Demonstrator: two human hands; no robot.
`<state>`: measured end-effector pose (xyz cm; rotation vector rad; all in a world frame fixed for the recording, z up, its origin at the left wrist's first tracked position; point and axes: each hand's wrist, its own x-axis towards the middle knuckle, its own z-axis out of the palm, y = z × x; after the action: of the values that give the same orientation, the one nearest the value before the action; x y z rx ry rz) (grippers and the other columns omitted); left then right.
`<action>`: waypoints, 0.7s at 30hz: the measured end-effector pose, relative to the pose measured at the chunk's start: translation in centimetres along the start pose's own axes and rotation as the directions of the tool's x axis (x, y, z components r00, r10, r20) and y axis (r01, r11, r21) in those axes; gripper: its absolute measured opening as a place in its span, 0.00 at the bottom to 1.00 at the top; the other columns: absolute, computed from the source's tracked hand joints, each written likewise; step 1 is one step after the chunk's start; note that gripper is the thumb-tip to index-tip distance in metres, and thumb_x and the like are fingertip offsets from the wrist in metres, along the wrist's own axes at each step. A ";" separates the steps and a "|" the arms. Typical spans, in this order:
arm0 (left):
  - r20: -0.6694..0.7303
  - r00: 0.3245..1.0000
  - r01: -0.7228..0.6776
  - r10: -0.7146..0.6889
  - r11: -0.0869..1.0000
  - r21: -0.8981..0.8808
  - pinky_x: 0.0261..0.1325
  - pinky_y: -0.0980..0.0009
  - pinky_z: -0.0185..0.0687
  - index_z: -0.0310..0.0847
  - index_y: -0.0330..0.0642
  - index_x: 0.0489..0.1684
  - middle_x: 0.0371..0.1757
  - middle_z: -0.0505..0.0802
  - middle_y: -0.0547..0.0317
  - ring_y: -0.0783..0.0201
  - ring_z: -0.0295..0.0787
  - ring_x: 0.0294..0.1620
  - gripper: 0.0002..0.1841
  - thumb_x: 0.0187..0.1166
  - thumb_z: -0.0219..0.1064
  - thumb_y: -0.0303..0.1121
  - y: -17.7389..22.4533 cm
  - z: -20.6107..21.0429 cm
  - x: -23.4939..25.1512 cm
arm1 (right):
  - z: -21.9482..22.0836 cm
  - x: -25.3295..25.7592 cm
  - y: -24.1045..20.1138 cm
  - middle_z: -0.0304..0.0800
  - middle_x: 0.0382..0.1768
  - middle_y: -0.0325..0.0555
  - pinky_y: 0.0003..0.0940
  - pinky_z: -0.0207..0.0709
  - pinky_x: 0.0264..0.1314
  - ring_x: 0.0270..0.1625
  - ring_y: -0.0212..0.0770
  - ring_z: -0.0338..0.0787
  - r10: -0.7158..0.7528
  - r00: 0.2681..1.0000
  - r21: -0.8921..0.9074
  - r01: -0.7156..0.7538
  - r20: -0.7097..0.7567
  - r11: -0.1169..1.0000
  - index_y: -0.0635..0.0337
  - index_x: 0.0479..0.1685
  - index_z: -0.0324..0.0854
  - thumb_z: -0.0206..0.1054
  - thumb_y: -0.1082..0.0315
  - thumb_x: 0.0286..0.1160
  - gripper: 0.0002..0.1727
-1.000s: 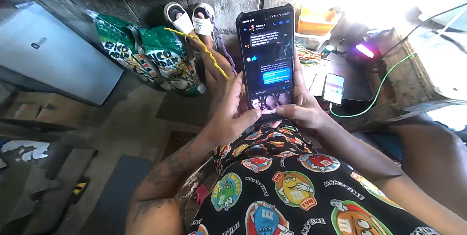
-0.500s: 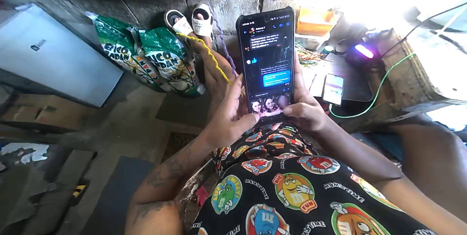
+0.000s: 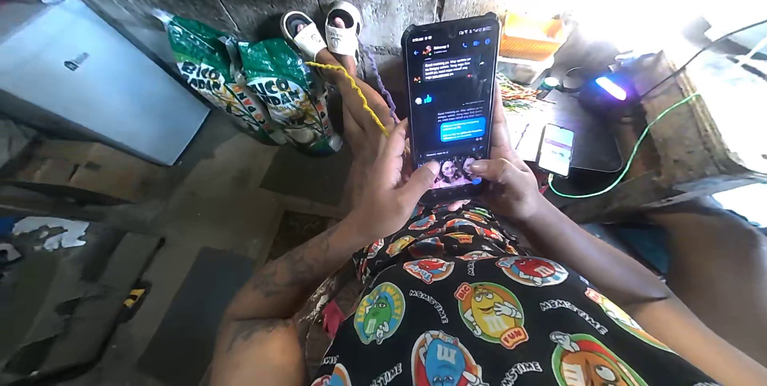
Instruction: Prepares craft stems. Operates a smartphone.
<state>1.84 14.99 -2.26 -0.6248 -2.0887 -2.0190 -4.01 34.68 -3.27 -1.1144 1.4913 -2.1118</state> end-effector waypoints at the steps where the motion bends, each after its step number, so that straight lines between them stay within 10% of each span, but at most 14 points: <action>1: -0.019 1.000 -0.001 0.002 0.999 0.046 0.52 0.73 0.88 0.50 0.38 0.90 0.67 0.83 0.52 0.70 0.87 0.55 0.36 0.80 0.59 0.29 -0.2 -0.1 0.0 | 0.1 0.0 0.0 0.75 0.71 0.40 0.34 0.92 0.33 0.56 0.35 0.91 -0.006 1.000 -0.003 0.006 -0.006 1.000 0.29 0.94 0.20 0.54 0.73 0.71 0.55; 4: -0.003 1.000 0.019 -0.019 1.000 0.006 0.52 0.74 0.88 0.49 0.38 0.89 0.67 0.82 0.53 0.70 0.87 0.56 0.36 0.79 0.60 0.29 -0.1 -0.1 0.0 | -0.1 0.0 -0.1 0.72 0.75 0.37 0.32 0.92 0.45 0.62 0.33 0.87 -0.014 0.999 -0.029 0.016 0.042 0.999 0.31 0.94 0.15 0.56 0.71 0.74 0.56; 12: -0.025 0.999 0.029 -0.030 0.999 -0.028 0.55 0.74 0.88 0.47 0.36 0.89 0.67 0.82 0.52 0.70 0.87 0.58 0.37 0.79 0.61 0.25 0.1 0.2 0.0 | 0.1 -0.2 -0.1 0.75 0.73 0.38 0.33 0.93 0.32 0.56 0.35 0.92 -0.002 0.999 0.038 0.000 0.047 0.999 0.28 0.93 0.16 0.61 0.73 0.74 0.58; 21: 0.025 0.999 0.039 -0.039 0.999 0.006 0.57 0.73 0.88 0.45 0.38 0.90 0.70 0.81 0.52 0.69 0.87 0.60 0.38 0.79 0.61 0.27 0.2 -0.3 0.0 | 0.0 -0.4 0.2 0.70 0.77 0.38 0.30 0.93 0.42 0.62 0.35 0.89 -0.023 0.998 -0.037 0.026 0.065 0.999 0.30 0.93 0.14 0.76 0.77 0.60 0.72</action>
<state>1.89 14.74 -2.02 -0.6161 -2.1358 -2.0358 -3.79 34.89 -3.62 -1.2088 1.5008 -2.0508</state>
